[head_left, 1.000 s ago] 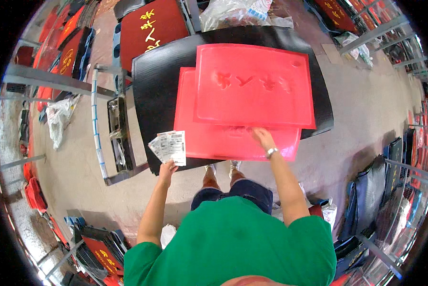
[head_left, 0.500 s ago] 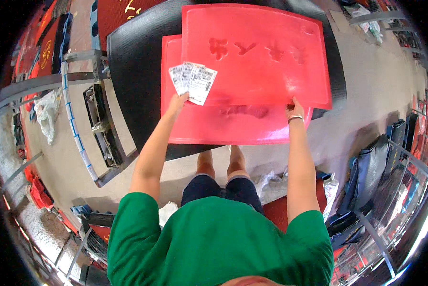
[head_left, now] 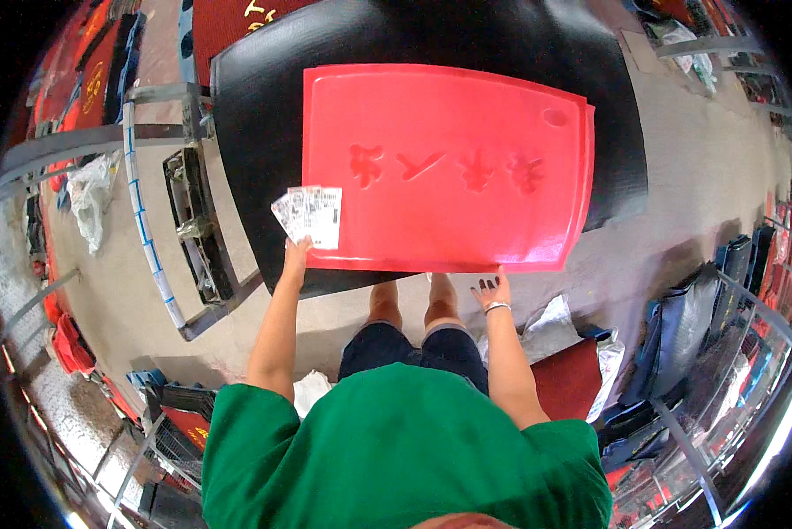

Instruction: The person picks up floor mats from various stacks and pallets, checks them against papers, and then places them onto different stacks before pushing a cart.

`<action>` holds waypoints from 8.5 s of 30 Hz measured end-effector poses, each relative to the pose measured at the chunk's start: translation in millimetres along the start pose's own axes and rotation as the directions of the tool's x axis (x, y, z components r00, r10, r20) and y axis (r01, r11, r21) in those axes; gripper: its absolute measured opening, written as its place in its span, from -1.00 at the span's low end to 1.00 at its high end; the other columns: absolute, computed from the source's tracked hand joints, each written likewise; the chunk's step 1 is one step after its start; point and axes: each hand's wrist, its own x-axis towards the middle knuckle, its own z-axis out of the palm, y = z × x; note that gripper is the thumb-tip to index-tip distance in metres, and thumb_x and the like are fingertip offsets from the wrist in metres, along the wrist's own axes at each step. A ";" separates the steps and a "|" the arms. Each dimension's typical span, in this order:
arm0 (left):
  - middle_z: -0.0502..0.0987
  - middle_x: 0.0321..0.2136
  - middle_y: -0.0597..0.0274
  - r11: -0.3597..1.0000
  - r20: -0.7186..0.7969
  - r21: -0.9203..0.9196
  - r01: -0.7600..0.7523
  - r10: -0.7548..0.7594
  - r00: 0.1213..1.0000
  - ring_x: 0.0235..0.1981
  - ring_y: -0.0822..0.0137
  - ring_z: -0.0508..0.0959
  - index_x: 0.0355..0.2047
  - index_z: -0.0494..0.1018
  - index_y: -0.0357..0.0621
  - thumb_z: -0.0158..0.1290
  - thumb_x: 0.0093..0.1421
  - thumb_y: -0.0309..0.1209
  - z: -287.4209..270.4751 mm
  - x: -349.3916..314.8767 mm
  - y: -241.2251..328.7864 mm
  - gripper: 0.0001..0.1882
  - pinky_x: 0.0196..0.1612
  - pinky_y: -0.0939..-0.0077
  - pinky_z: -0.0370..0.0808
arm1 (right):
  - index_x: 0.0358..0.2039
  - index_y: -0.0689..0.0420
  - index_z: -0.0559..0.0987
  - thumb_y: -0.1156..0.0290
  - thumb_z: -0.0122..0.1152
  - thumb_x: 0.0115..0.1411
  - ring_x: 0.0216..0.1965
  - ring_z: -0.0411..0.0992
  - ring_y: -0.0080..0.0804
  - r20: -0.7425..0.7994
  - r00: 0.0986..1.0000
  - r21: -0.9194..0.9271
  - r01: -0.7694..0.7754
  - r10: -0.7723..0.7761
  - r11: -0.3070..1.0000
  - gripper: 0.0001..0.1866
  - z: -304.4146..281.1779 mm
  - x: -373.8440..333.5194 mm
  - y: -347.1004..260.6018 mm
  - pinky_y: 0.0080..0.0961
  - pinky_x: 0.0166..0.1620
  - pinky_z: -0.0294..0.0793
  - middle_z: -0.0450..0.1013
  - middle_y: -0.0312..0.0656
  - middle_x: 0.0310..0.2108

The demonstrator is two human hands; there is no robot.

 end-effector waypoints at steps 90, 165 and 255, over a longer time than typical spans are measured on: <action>0.45 -0.34 -0.03 0.732 0.042 0.667 -0.139 0.149 0.988 -0.33 0.06 0.44 -0.25 0.37 -0.23 -0.19 0.10 -0.26 32.5 -62.1 2.8 -0.68 -0.25 0.30 0.32 | -0.46 0.20 0.44 0.38 0.11 -0.04 -0.62 0.31 -0.66 0.617 0.753 -0.778 0.543 0.229 0.316 -0.83 37.9 -110.7 12.8 -0.68 -0.60 0.24 0.32 -0.37 -0.70; 0.46 -0.39 0.02 0.578 -0.529 -0.707 -0.407 -0.050 0.847 -0.40 0.30 0.50 -0.21 0.25 -0.43 -0.08 0.07 -0.50 -594.4 -201.2 37.9 -0.71 -0.37 0.48 0.49 | -0.43 0.35 0.44 0.54 0.03 0.01 -0.56 0.17 -0.79 0.660 -0.168 -0.002 0.974 0.732 0.226 -0.87 366.8 -567.5 653.3 -0.81 -0.49 0.15 0.33 -0.40 -0.56; 0.25 -0.79 0.34 0.748 -0.090 -0.650 -0.137 0.103 0.991 -0.77 0.56 0.21 -0.55 0.22 -0.17 -0.23 0.15 -0.31 -2400.1 708.6 31.1 -0.78 -0.72 0.71 0.09 | -0.42 0.20 0.39 0.24 -0.18 0.17 -0.71 0.24 -0.67 0.831 0.249 -0.458 0.813 0.497 0.359 -0.72 1233.8 -927.7 2357.1 -0.73 -0.62 0.24 0.31 -0.32 -0.64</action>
